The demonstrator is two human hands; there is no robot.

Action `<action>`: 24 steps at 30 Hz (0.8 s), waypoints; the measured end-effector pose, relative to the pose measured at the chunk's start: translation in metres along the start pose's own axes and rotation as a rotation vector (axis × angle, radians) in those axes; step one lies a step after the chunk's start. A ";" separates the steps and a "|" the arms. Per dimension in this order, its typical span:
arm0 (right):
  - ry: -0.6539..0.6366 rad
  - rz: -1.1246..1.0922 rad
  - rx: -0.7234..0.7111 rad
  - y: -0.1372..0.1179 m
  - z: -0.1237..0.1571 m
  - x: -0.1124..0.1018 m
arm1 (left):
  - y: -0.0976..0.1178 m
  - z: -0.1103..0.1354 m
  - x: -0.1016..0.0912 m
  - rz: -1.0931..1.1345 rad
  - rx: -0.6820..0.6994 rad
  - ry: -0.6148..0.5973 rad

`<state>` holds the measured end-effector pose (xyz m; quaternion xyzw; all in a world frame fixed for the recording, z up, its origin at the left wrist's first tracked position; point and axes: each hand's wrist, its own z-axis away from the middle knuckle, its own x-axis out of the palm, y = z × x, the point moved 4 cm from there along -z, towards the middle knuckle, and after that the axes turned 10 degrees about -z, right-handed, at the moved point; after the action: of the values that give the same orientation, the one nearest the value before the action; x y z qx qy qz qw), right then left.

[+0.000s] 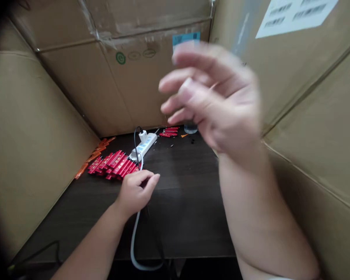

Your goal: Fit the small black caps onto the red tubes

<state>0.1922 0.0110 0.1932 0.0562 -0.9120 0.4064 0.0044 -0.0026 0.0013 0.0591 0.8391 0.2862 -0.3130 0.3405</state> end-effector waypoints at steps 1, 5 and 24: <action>-0.035 -0.016 0.006 0.006 0.001 0.006 | -0.010 0.000 -0.004 -0.027 -0.067 -0.044; -0.097 0.014 0.236 0.073 0.028 0.012 | -0.052 0.006 -0.023 -0.154 -0.279 -0.111; -0.058 0.445 0.409 0.161 0.086 -0.021 | -0.063 0.008 0.000 -0.556 -0.195 -0.531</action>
<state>0.1989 0.0565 0.0150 -0.1339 -0.8009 0.5706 -0.1222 -0.0485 0.0337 0.0298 0.5833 0.4328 -0.5708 0.3829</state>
